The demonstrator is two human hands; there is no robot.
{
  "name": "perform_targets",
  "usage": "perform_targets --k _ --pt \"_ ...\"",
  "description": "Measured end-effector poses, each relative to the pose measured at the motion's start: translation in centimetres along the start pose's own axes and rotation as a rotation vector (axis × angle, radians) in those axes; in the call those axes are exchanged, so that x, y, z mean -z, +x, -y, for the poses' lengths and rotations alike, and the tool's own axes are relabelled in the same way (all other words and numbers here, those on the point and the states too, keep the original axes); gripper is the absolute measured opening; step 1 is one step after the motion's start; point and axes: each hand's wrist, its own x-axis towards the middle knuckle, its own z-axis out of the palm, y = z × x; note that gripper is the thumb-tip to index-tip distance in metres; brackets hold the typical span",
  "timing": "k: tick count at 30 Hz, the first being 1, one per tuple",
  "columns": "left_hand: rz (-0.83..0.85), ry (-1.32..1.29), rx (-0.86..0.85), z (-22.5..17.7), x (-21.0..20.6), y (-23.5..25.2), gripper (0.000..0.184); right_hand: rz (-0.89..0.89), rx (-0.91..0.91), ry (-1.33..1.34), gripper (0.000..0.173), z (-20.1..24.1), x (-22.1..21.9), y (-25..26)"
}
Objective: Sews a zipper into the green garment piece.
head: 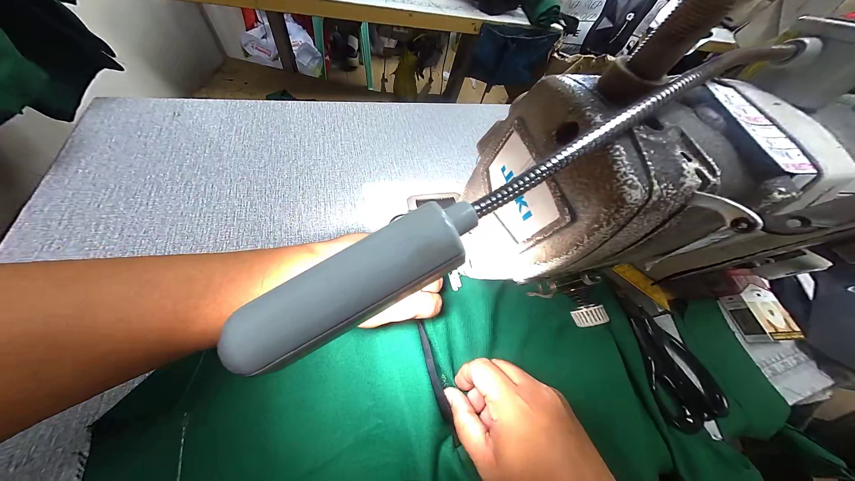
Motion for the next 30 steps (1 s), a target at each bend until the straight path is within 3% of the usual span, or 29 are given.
perform_targets --k 9,17,30 --pt "-0.005 0.061 -0.047 0.2 -1.1 -0.9 0.024 -0.100 0.009 -0.015 0.012 0.2 -0.5 -0.5" --pt "-0.038 0.130 -0.073 -0.3 -1.3 -0.2 0.024 -0.188 0.017 -0.024 0.025 0.3 -1.2 -1.0" --pt "0.064 0.210 0.018 -3.4 0.1 1.7 0.031 -0.128 0.168 -0.230 0.028 0.9 -0.8 -1.2"
